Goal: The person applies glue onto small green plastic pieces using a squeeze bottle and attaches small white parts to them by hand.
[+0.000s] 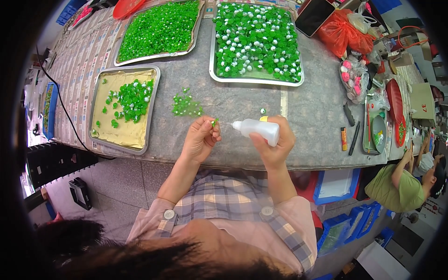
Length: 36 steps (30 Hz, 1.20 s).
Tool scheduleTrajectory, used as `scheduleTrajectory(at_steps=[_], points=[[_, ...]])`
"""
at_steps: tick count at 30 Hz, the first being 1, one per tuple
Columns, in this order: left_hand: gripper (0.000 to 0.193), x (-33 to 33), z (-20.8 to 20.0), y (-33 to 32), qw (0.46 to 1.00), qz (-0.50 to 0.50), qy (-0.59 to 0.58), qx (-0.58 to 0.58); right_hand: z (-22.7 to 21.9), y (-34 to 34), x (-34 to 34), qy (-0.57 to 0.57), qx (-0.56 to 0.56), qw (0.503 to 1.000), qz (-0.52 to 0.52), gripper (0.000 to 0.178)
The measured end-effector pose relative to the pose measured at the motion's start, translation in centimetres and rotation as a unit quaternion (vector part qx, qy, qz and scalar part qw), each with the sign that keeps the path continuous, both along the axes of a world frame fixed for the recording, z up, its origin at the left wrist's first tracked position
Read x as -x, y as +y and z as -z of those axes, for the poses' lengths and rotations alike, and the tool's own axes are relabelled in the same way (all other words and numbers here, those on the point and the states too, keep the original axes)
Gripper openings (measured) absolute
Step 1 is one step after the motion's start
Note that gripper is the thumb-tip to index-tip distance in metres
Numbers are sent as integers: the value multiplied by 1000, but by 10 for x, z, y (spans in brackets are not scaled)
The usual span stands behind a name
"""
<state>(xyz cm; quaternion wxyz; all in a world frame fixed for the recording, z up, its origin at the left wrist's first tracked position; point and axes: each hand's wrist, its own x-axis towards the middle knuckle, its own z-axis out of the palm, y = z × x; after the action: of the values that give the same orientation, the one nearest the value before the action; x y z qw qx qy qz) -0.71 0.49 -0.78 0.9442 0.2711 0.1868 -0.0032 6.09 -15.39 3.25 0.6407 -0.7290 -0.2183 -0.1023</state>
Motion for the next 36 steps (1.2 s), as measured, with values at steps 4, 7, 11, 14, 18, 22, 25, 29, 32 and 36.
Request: scheduleTrajectory(at_steps=[4,7,11,14,18,22,25,29,32,36], points=[[7,-1,-2,0,1000,4,3,-1,-2,0,0,13,13,1000,3,32],[7,-1,-3,0,1000,2,10,-2,-1,0,0,10,-3,1000,4,32],[8,-1,-8,-1,996,-23,40,-82,-9,3,3,43,-80,996,11,31],[10,-1,-7,-1,995,-43,26,-91,-4,-1,2,30,-42,999,3,30],[11,-1,-7,-1,995,-55,21,-86,2,-3,4,46,-39,998,-10,31],[12,-1,-7,-1,994,-56,21,-92,0,-2,4,46,-37,998,0,30],[12,-1,-6,0,995,-56,16,-86,2,-2,3,43,-25,999,-2,30],[13,-1,-5,0,995,-57,11,-85,-1,1,4,43,-22,999,3,30],[13,-2,-5,0,995,-57,11,-78,9,-12,2,40,-50,997,32,33],[12,-3,-4,-1,996,-56,7,-75,0,-24,-18,130,-196,971,51,37]])
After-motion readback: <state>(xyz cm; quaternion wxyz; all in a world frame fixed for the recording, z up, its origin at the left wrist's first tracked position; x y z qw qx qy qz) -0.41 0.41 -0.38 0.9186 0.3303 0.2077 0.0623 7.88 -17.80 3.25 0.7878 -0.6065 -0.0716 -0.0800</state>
